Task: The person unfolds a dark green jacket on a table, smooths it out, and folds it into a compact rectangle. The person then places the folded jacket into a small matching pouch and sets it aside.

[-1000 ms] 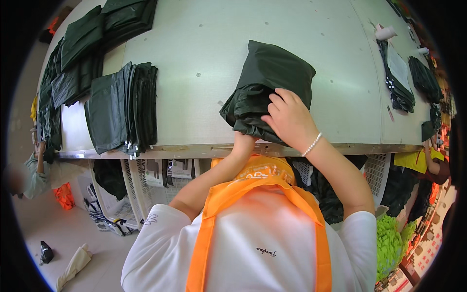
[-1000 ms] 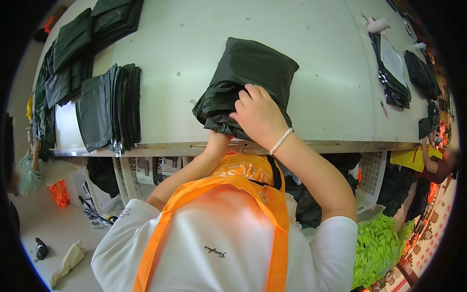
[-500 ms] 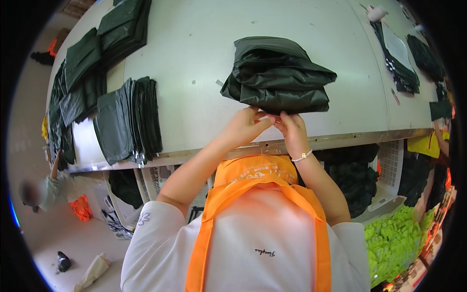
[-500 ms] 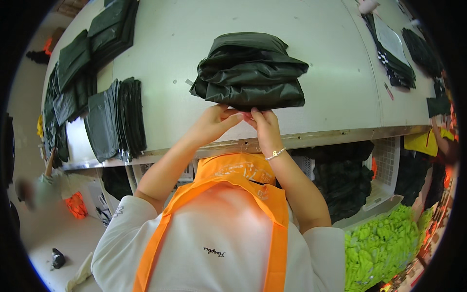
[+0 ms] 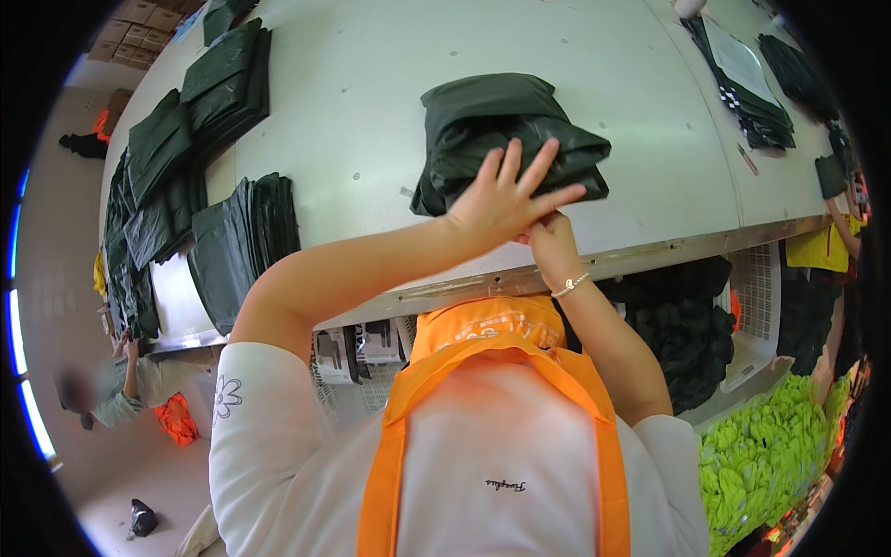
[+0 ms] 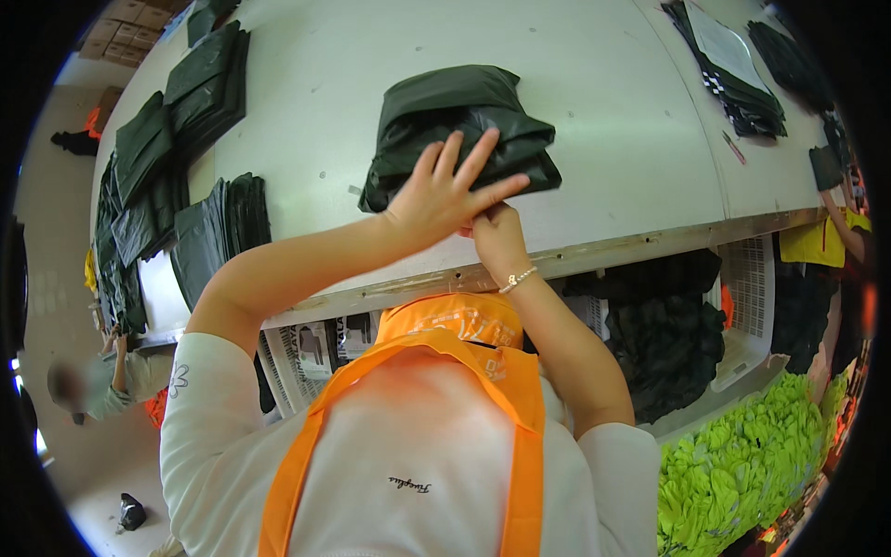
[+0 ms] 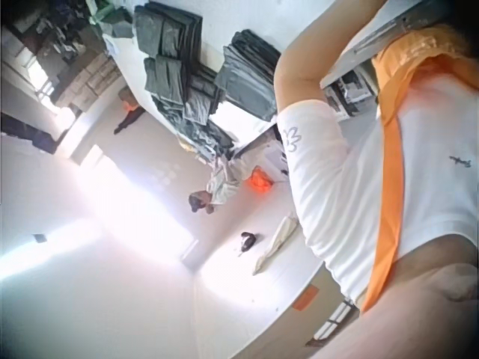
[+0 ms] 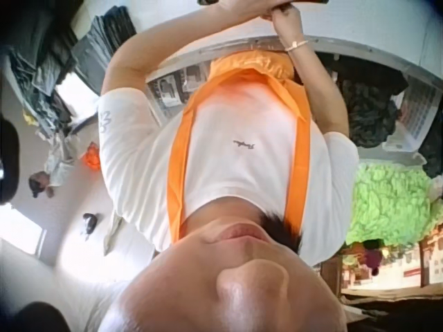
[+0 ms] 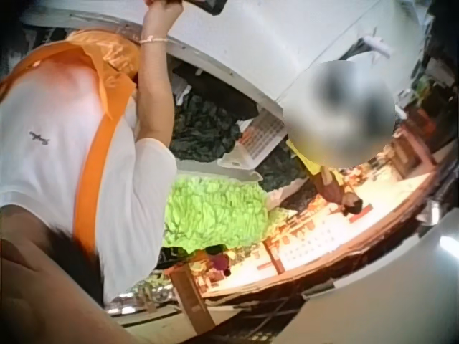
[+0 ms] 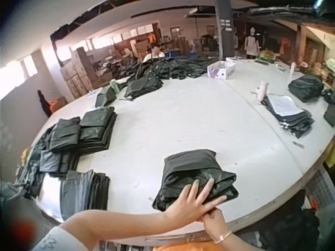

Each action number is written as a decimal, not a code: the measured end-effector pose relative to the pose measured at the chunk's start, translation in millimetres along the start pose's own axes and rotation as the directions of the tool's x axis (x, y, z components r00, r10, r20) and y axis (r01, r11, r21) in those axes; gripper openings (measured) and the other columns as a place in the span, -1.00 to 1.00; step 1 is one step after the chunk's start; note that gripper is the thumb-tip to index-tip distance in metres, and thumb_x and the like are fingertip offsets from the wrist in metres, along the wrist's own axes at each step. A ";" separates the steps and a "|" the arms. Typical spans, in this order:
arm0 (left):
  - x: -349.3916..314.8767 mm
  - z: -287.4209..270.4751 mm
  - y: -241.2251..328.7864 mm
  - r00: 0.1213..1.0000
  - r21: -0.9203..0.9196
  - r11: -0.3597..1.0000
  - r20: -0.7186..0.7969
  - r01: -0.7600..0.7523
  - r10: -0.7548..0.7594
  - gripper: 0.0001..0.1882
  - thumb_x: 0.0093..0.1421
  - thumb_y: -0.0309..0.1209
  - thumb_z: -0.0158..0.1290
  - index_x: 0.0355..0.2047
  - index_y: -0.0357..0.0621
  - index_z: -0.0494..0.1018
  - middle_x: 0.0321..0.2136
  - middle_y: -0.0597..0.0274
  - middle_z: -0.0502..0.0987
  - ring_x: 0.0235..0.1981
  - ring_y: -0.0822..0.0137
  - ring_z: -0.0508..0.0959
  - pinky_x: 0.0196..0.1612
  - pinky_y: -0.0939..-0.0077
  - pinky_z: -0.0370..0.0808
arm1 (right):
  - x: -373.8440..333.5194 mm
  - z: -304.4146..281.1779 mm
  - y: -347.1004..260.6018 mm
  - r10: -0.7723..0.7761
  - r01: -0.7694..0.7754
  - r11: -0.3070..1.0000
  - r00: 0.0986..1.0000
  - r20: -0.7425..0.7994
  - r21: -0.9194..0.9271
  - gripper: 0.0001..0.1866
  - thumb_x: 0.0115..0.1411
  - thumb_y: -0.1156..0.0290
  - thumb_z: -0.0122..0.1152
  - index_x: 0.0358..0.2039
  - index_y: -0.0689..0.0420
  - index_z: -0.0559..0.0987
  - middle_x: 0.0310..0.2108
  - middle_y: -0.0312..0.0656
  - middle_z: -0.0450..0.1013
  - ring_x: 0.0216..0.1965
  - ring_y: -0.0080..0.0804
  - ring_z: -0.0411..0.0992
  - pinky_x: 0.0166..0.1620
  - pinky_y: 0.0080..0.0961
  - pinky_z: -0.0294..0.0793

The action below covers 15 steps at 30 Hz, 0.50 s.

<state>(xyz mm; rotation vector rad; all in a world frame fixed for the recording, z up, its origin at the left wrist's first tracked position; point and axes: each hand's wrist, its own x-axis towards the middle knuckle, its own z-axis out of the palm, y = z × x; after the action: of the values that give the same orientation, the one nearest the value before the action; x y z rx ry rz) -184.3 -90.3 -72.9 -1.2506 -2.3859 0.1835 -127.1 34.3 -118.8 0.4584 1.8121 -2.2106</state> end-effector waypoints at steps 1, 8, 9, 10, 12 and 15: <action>7.5 8.3 -7.7 0.999 0.075 0.997 -0.039 0.028 -0.025 -0.19 -0.02 -0.19 0.10 0.26 0.53 0.06 0.21 -0.09 0.15 -0.08 -0.02 0.39 -0.09 0.24 0.39 | 0.4 1.5 0.9 -0.014 0.015 0.999 1.000 -0.006 0.050 -0.78 0.25 0.52 -0.15 -0.28 0.40 0.45 -0.35 -0.08 0.50 -0.31 -0.33 0.54 -0.26 -0.54 0.55; 31.3 13.9 -28.0 0.998 0.077 0.997 -0.046 -0.028 0.032 -0.19 -0.05 -0.05 0.10 0.26 0.34 0.11 0.23 -0.13 0.11 -0.01 -0.09 0.35 0.00 0.15 0.32 | 19.6 -13.0 -34.6 -0.026 0.034 0.995 0.996 0.084 -0.092 -0.77 0.27 0.52 -0.17 -0.22 0.42 0.41 -0.32 -0.04 0.50 -0.25 -0.25 0.55 -0.17 -0.51 0.53; 26.3 14.1 -24.1 0.999 0.043 0.998 -0.005 -0.043 0.044 -0.17 -0.06 -0.02 0.10 0.26 0.34 0.09 0.24 -0.13 0.10 0.00 -0.10 0.34 0.02 0.11 0.30 | 19.9 -16.4 -30.0 0.006 0.011 0.986 0.995 0.102 -0.164 -0.77 0.27 0.52 -0.18 -0.22 0.42 0.41 -0.33 -0.04 0.50 -0.25 -0.24 0.56 -0.17 -0.51 0.53; 23.6 14.2 -23.1 0.998 0.009 0.998 0.036 -0.057 0.057 -0.15 -0.07 0.01 0.11 0.27 0.34 0.08 0.24 -0.13 0.10 0.00 -0.12 0.34 0.04 0.07 0.28 | 21.7 -18.0 -27.1 -0.007 0.022 0.988 0.995 0.098 -0.152 -0.77 0.27 0.52 -0.18 -0.23 0.42 0.42 -0.32 -0.03 0.50 -0.25 -0.25 0.56 -0.17 -0.51 0.53; 25.1 10.1 -21.8 0.997 0.036 0.998 0.049 -0.059 0.057 -0.20 0.02 -0.17 0.07 0.29 0.22 0.05 0.20 -0.12 0.17 -0.06 -0.03 0.38 -0.04 0.22 0.36 | 17.7 -18.4 -22.2 -0.016 0.029 0.990 0.995 0.097 -0.139 -0.77 0.26 0.53 -0.18 -0.24 0.41 0.42 -0.31 -0.03 0.49 -0.25 -0.26 0.56 -0.18 -0.51 0.53; 42.6 10.6 -26.5 0.999 0.138 0.990 0.024 -0.030 0.027 -0.23 0.06 -0.39 0.03 0.29 -0.09 0.02 0.15 -0.10 0.26 -0.18 0.17 0.45 -0.20 0.49 0.45 | 9.1 -25.8 -24.1 -0.038 0.037 0.999 0.999 -0.015 -0.032 -0.81 0.22 0.59 -0.16 -0.26 0.41 0.43 -0.32 -0.08 0.49 -0.32 -0.30 0.56 -0.29 -0.60 0.52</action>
<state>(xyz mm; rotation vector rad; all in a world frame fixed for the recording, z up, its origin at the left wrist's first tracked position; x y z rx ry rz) -229.9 -70.5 -60.6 -1.2249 -2.3306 0.3664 -142.5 64.4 -105.2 0.4398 1.8761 -2.2051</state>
